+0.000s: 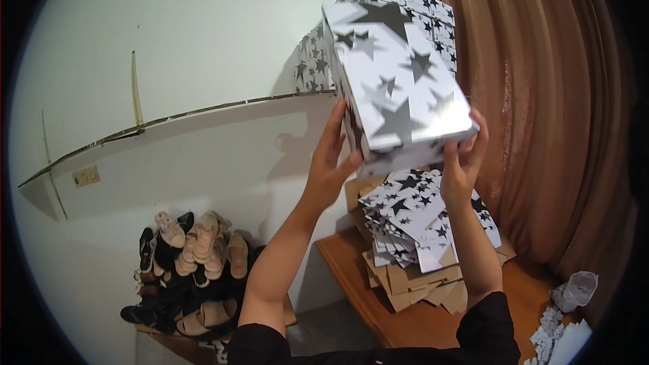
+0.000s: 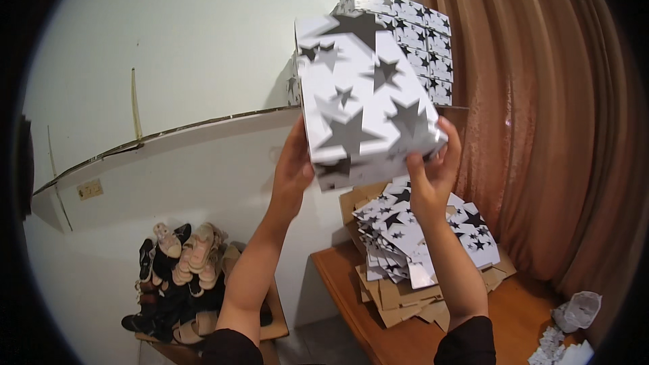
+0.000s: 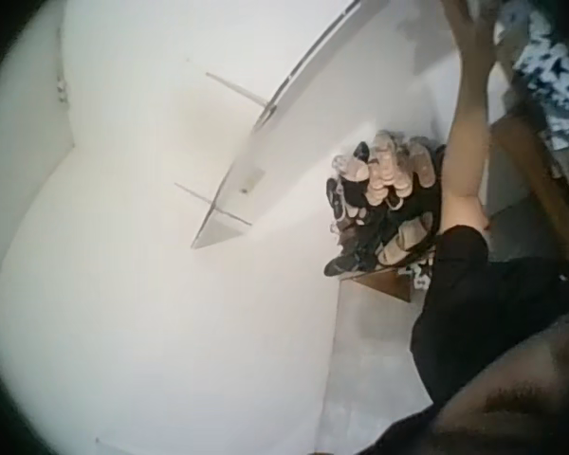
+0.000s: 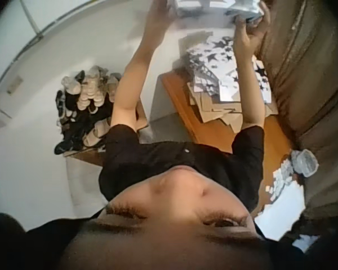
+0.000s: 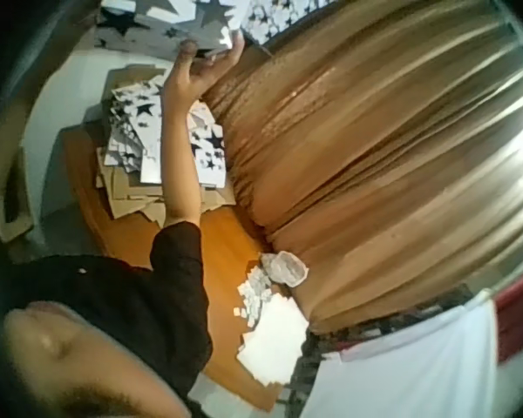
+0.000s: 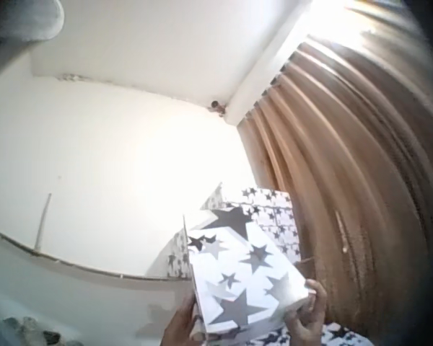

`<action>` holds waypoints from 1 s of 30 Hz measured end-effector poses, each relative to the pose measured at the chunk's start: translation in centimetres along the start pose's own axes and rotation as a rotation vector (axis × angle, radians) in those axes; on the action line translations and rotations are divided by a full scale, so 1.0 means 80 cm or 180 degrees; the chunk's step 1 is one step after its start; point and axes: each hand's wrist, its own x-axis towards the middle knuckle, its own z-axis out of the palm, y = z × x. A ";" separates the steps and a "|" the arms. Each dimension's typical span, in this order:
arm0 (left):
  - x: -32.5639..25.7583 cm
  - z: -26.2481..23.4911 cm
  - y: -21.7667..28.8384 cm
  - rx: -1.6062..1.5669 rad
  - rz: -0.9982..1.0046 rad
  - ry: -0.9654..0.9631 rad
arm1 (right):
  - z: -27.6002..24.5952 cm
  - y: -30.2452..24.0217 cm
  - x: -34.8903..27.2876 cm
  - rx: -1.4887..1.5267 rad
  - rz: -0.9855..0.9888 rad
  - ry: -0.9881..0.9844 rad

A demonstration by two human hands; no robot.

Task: Assemble flat cardboard shoe boxes, place tissue paper inside, and stack the completed boxes on a shelf.

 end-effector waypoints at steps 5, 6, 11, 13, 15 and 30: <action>0.100 -0.077 -0.024 0.0020 0.0172 0.0036 | 0.080 0.083 0.096 -0.0109 -0.0612 0.0049; 0.116 -0.102 -0.032 0.0150 0.0335 -0.0065 | 0.101 0.099 0.114 -0.0095 -0.0637 0.0046; 0.150 -0.158 -0.046 0.0377 0.0029 -0.0082 | 0.147 0.175 0.220 -0.1488 -0.1016 0.0043; 0.151 -0.170 -0.062 0.0489 0.0121 -0.0062 | 0.153 0.185 0.271 -0.1318 -0.0238 0.0038; 0.150 -0.179 -0.077 0.0722 0.0170 0.0059 | 0.165 0.176 0.296 -0.0588 0.0892 0.0137; 0.171 -0.185 -0.145 0.5262 0.0277 0.0079 | 0.230 0.277 0.290 -0.4114 -0.3096 0.0381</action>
